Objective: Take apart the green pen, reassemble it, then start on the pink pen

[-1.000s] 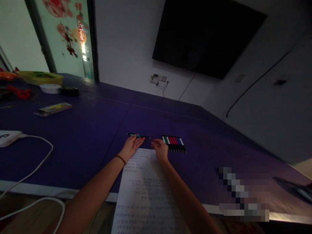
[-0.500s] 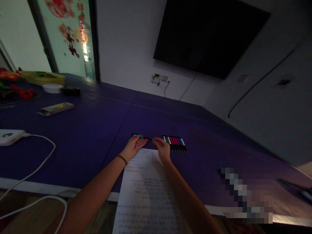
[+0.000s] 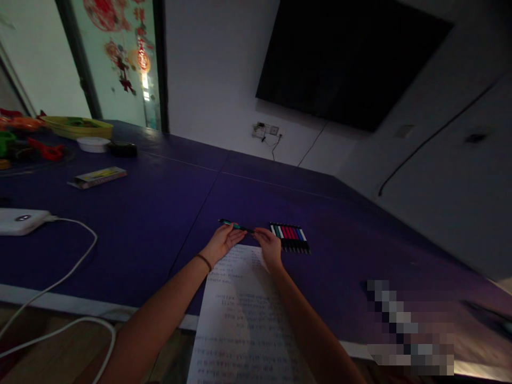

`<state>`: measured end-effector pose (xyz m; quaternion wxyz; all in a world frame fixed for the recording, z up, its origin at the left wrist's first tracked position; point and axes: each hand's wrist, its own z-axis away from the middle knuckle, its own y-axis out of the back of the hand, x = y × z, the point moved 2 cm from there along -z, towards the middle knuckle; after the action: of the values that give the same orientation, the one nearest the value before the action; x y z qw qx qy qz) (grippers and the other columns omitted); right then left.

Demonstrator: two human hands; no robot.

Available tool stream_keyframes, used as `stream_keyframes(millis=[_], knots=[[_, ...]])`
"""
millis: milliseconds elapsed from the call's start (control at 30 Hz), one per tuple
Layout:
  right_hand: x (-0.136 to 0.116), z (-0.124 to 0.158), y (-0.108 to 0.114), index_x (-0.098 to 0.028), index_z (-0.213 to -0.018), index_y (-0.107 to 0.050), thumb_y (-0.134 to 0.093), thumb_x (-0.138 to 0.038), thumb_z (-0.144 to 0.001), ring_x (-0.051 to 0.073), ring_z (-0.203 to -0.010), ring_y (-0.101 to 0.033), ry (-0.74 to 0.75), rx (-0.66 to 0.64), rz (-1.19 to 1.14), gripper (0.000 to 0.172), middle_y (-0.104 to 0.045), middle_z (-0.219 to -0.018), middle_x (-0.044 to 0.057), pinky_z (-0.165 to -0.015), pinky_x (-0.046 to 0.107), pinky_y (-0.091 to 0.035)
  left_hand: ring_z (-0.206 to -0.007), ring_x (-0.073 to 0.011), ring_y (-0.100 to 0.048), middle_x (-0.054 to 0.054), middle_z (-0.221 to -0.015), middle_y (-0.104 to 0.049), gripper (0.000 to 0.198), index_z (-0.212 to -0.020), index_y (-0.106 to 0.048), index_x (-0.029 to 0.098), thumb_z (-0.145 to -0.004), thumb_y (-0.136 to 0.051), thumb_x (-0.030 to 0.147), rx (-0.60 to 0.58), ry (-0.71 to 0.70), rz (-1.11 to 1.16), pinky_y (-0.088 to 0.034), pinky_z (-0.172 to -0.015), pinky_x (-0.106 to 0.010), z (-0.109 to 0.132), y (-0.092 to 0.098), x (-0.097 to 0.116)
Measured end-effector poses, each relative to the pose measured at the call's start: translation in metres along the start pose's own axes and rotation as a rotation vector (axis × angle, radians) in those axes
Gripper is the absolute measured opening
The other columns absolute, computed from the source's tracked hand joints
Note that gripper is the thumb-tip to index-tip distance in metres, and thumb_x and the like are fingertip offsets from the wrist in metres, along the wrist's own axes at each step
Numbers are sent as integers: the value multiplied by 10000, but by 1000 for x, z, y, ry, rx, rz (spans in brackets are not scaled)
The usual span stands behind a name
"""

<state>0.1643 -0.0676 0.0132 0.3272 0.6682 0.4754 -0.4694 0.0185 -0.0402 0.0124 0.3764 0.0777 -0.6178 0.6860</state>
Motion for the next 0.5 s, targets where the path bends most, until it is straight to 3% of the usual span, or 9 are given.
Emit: stream_keyframes(millis=[233,500], knots=[[-4,2,-2,-155,-719,-597,-633,-385,-584,181,-599,-607,-36,38,-13,270,-627,-637,35,-581,297,-494,-775,-205,-625,-127,-777,-633,77,-771,-537,108,-780,-506,178,-24,-2,-29,-477,-785,-336,0,-1,0],[-5,3,-1,-147,-760,-564,-539,-507,-658,141,-392,-535,-120,1,36,375,-581,-491,3,-370,230,-406,-757,-200,-627,-123,-749,-629,80,-784,-544,100,-782,-499,166,-41,14,-49,-491,-748,-307,5,-5,1]])
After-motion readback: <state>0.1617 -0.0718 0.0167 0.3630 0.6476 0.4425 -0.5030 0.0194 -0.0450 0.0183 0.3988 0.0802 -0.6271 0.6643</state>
